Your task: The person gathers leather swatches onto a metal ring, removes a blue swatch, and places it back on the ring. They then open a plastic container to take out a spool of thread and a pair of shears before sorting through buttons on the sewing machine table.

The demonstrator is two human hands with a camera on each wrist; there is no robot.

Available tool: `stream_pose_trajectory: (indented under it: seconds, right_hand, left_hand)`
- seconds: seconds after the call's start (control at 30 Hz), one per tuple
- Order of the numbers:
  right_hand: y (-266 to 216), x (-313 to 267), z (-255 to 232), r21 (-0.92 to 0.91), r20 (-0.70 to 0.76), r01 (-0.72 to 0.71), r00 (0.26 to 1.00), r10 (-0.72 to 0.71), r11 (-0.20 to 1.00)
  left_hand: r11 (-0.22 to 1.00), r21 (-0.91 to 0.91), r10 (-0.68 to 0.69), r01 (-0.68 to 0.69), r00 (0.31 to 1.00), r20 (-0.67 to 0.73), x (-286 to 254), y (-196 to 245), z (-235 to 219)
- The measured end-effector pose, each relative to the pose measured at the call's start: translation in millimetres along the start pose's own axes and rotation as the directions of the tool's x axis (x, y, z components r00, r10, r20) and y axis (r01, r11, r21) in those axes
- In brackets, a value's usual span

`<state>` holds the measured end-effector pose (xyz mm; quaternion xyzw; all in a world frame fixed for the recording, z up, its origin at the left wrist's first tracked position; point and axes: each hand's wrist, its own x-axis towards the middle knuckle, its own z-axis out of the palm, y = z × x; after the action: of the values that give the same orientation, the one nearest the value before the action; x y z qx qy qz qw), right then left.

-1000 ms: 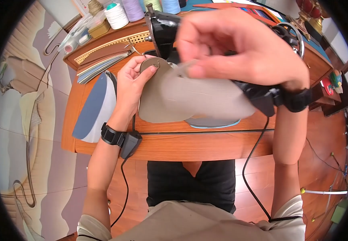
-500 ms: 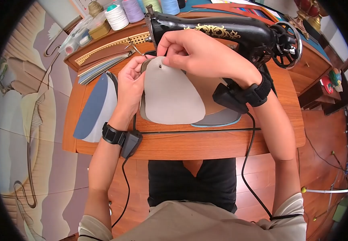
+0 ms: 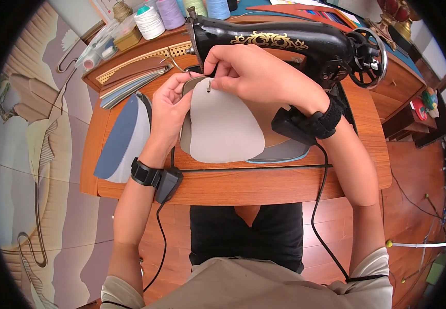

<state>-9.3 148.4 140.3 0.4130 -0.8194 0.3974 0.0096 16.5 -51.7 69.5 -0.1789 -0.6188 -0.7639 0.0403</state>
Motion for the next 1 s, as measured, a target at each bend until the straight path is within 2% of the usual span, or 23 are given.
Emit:
stream_pose_trajectory:
  seconds: [0.13,0.2,0.3,0.63,0.7,0.8,1.0]
  right_hand:
    - [-7,0,-4,-0.106,-0.004,0.034,0.999,-0.034,0.994]
    - [-14,0,-8,-0.190,0.034,-0.049,0.998,0.056,0.981]
    - [-14,-2,-8,-0.128,0.095,-0.053,0.993,0.065,0.990]
    - [-16,0,-2,-0.034,0.119,-0.113,0.986,0.116,0.993]
    - [-18,-1,-1,-0.045,0.113,-0.032,0.993,0.037,0.998]
    - [-16,0,1,-0.067,0.135,0.017,0.991,-0.008,0.998]
    - [-21,-1,1,-0.069,0.117,0.022,0.993,-0.013,0.997]
  left_hand:
    - [1.000,0.007,-0.004,0.004,1.000,0.000,0,0,0]
    - [1.000,0.005,0.000,0.000,1.000,-0.004,0,-1,-1]
    - [1.000,0.002,0.000,0.000,1.000,-0.002,0,-1,-1]
    - [0.999,0.017,-0.028,0.028,1.000,0.002,-1,1,0]
    - [0.999,0.014,-0.028,0.028,1.000,0.001,-1,0,0]
    - [0.999,0.026,-0.024,0.024,1.000,0.006,-1,1,0]
    - [0.999,0.050,-0.020,0.020,1.000,0.008,-1,2,0]
